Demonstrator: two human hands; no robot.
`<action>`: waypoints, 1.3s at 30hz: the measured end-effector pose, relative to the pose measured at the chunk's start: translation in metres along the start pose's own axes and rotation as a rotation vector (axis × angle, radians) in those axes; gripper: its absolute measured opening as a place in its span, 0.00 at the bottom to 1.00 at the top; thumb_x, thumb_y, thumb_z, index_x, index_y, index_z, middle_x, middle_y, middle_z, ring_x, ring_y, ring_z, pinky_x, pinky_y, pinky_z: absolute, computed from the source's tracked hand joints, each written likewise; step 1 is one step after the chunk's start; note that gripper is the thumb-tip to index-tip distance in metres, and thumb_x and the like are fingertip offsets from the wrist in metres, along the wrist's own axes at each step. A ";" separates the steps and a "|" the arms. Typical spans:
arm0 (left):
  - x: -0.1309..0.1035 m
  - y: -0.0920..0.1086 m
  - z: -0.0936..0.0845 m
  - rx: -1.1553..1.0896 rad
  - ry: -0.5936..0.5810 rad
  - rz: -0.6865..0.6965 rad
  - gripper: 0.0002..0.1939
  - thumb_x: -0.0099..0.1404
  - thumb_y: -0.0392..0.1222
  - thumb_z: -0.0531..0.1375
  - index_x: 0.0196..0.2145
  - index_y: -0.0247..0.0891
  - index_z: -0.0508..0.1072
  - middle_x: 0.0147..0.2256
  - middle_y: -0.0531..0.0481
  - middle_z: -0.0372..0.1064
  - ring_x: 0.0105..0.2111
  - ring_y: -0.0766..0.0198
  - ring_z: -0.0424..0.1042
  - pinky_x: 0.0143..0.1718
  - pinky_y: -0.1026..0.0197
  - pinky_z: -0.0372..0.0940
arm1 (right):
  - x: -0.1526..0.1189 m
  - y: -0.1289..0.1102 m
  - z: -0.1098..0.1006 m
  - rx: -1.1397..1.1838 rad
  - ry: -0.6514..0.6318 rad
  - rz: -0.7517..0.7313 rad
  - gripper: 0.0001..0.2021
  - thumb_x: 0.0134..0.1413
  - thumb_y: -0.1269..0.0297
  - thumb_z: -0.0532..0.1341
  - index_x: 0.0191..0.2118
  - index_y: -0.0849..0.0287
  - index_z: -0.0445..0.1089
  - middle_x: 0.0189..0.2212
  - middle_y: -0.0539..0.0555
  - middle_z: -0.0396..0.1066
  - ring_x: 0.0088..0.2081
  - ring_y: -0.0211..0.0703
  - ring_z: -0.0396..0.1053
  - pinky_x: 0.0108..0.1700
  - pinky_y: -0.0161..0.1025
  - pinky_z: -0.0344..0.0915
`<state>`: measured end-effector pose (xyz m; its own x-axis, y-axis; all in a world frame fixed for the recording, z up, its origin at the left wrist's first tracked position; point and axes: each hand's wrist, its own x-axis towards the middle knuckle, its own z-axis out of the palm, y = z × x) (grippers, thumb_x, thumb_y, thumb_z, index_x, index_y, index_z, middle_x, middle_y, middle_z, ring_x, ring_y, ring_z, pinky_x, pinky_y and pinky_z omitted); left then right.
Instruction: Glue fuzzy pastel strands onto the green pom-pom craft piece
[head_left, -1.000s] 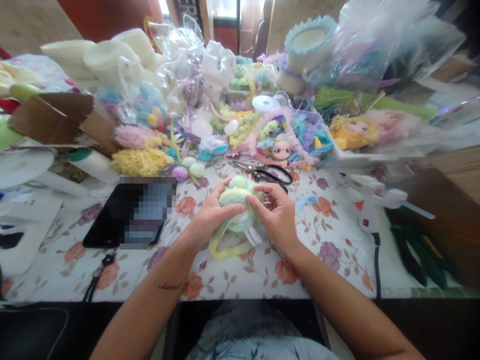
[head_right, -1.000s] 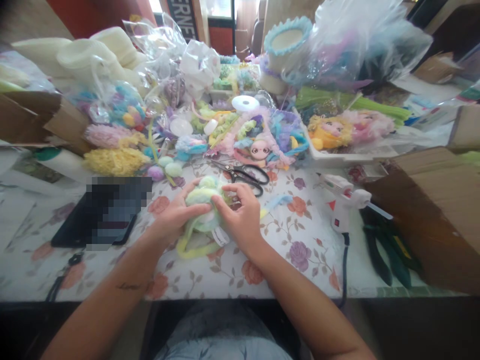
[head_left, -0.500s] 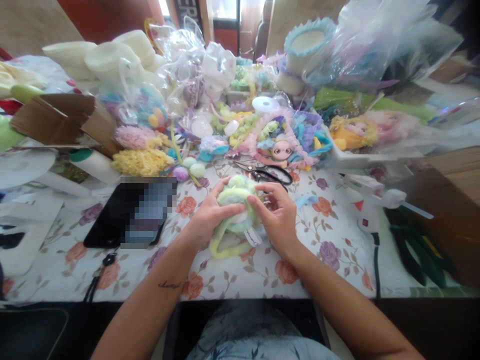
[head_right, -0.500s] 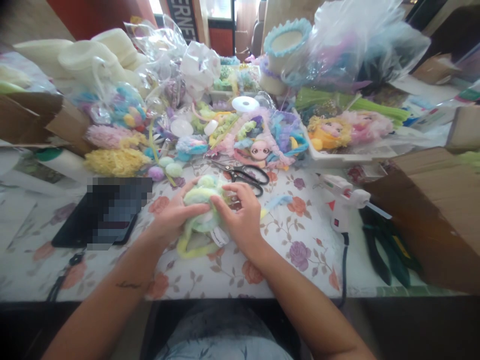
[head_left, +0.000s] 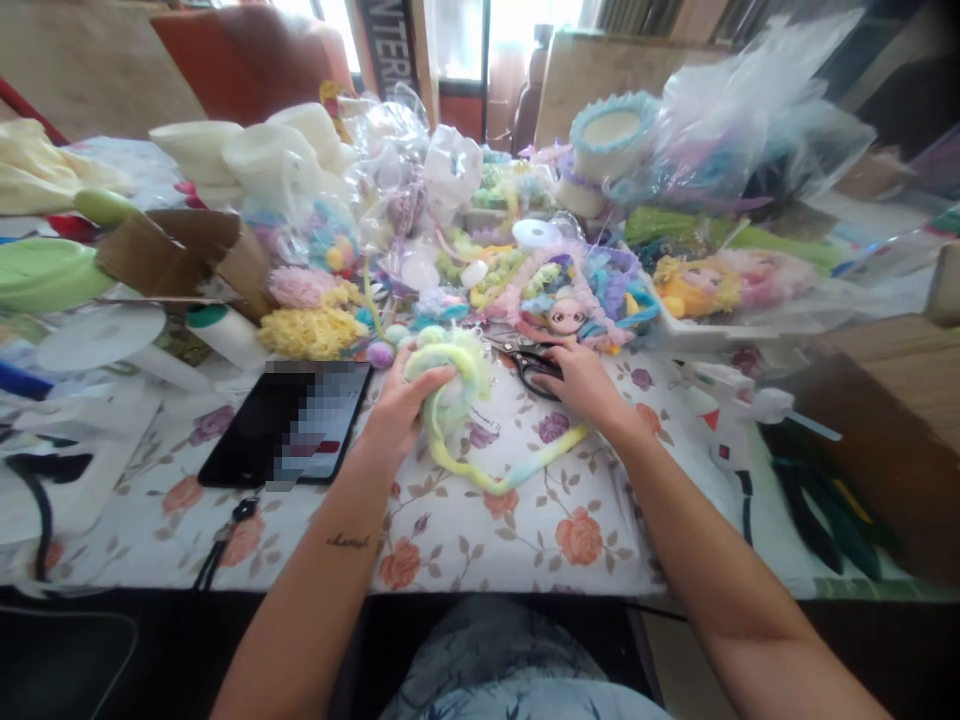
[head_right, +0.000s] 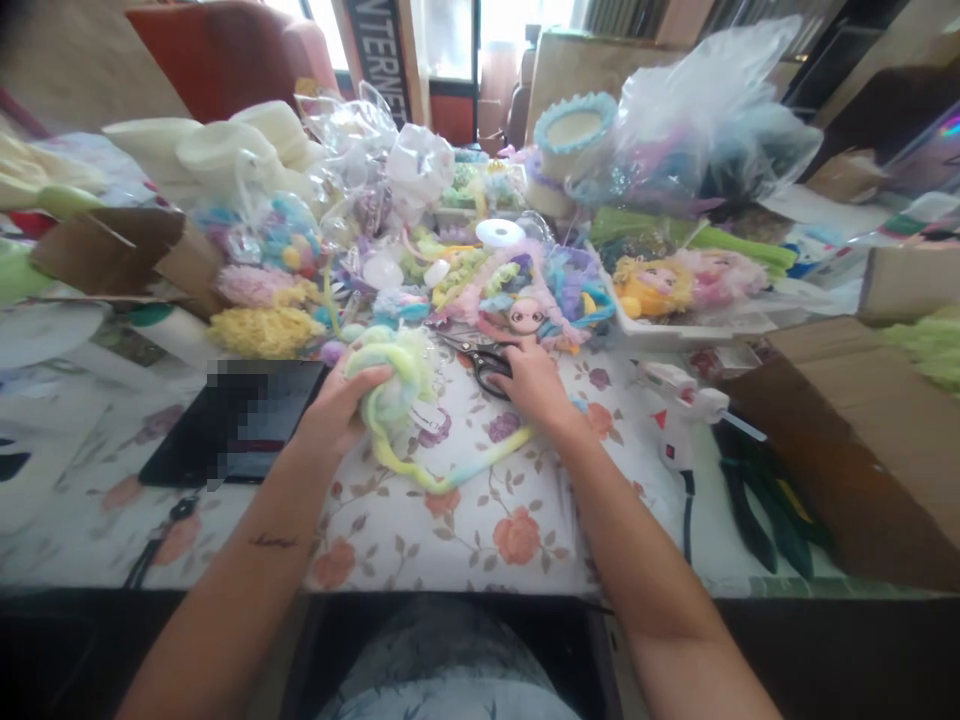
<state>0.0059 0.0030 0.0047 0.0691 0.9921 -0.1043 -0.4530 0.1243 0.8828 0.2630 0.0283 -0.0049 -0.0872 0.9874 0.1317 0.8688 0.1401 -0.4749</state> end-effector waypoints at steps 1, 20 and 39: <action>0.000 0.000 0.000 0.001 0.005 0.007 0.38 0.53 0.38 0.76 0.60 0.42 0.71 0.37 0.55 0.78 0.33 0.65 0.77 0.37 0.64 0.73 | 0.002 -0.001 0.001 -0.007 -0.014 0.011 0.05 0.57 0.67 0.69 0.37 0.60 0.73 0.49 0.67 0.77 0.52 0.61 0.74 0.55 0.51 0.68; 0.002 -0.001 -0.006 0.082 -0.003 0.026 0.45 0.50 0.40 0.79 0.63 0.44 0.67 0.42 0.53 0.78 0.38 0.64 0.78 0.42 0.65 0.73 | -0.087 -0.002 -0.036 1.107 -0.685 -0.057 0.40 0.49 0.14 0.53 0.29 0.52 0.63 0.16 0.42 0.57 0.14 0.34 0.49 0.19 0.38 0.50; -0.006 0.011 0.002 0.081 -0.061 -0.065 0.46 0.51 0.37 0.78 0.65 0.46 0.68 0.42 0.53 0.77 0.38 0.62 0.77 0.38 0.65 0.74 | -0.094 -0.012 -0.013 0.890 -0.879 -0.072 0.39 0.58 0.18 0.47 0.33 0.54 0.62 0.19 0.44 0.60 0.16 0.35 0.59 0.20 0.35 0.54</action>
<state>0.0022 -0.0014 0.0157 0.1515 0.9789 -0.1368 -0.3726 0.1848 0.9094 0.2669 -0.0667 -0.0001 -0.7136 0.6422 -0.2800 0.2484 -0.1418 -0.9582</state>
